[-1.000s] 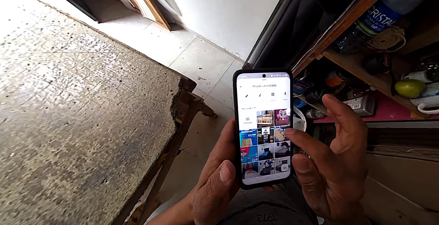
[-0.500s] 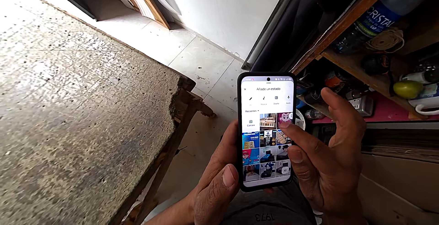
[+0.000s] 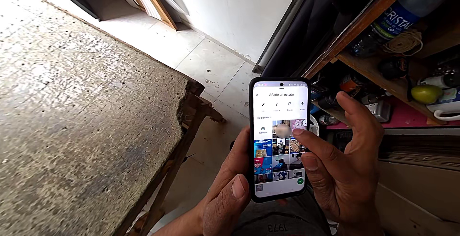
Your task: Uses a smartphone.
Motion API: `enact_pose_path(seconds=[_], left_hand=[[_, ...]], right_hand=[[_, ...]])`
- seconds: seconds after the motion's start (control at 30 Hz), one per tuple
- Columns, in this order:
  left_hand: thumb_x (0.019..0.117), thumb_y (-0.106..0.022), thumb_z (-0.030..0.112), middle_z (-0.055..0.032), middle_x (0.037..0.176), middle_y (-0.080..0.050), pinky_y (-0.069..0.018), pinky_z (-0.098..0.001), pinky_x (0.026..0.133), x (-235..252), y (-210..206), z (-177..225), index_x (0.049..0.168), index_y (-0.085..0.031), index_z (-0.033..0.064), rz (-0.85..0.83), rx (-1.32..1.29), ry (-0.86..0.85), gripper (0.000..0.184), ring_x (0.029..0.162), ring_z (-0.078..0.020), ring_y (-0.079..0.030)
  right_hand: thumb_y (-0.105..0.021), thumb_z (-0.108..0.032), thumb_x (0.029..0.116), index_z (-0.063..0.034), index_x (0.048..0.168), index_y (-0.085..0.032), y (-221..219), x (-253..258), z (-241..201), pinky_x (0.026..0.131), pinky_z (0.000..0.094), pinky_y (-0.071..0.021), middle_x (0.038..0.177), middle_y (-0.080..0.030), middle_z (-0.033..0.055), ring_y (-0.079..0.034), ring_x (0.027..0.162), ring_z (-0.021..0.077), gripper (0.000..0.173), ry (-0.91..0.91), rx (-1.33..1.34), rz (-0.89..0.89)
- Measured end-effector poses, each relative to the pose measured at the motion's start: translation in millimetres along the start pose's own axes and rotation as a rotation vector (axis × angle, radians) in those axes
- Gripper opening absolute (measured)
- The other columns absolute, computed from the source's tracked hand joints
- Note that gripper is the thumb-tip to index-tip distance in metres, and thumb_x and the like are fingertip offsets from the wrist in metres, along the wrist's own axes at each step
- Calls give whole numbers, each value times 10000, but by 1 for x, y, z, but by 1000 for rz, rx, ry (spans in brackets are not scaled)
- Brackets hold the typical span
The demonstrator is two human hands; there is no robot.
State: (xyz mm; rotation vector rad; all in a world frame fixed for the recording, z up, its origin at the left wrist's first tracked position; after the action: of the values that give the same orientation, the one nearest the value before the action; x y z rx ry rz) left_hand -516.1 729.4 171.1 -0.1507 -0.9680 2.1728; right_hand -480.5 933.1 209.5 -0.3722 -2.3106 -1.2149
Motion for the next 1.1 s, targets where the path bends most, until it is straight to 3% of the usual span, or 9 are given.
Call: enact_pose_path(seconds=[0.13,0.33,0.67,0.97,1.1], left_hand=[[1033,-519,510,-127,1449,-535,-640,-438,826,1,0,0,1576,-280,234,1,-3,-3,654,1262,-307,-612],[1027,-531,511,-145,1467,-521,-640,-463,825,2,0,2,1578,-281,234,8,-40,-8,666,1286,-340,-593],[1040,-500,502,-129,1461,-524,-626,-434,860,6,-2,6,1588,-260,220,-3,-37,-37,662,1275,-299,-599],[1032,-508,520,-134,1441,-532,-637,-438,827,7,-3,5,1573,-275,213,-5,-20,-4,665,1256,-307,-610],[1030,-512,521,-137,1441,-532,-637,-434,828,7,-4,6,1578,-264,209,-3,-17,-8,678,1251,-307,-613]], right_hand=[[-478,-458,1064,-360,1215,-701,0,1,0,1221,536,-253,1619,-336,108,-188,1548,324,287,4,14,1],[-466,-458,1073,-364,1205,-709,12,0,1,1211,514,-363,1610,-386,24,-287,1531,301,293,-31,133,120],[-455,-473,1068,-332,1145,-734,2,-10,-2,1239,533,-279,1594,-392,73,-230,1543,323,321,-15,131,11],[-353,-524,1081,-317,1295,-656,1,4,2,1223,522,-284,1646,-295,80,-200,1549,301,424,-47,99,-58],[-353,-530,1081,-308,1282,-668,2,4,0,1233,524,-276,1645,-299,82,-191,1553,307,435,-22,117,-40]])
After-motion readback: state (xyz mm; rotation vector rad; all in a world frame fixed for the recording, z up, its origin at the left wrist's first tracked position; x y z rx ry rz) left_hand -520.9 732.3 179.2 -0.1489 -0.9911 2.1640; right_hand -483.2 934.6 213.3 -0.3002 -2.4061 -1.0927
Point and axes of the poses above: each hand's wrist, its own x-axis towards the middle knuckle, its own y-axis out of the back of the hand, z = x × y, the point moved 1 cm from there along x, towards the middle knuckle
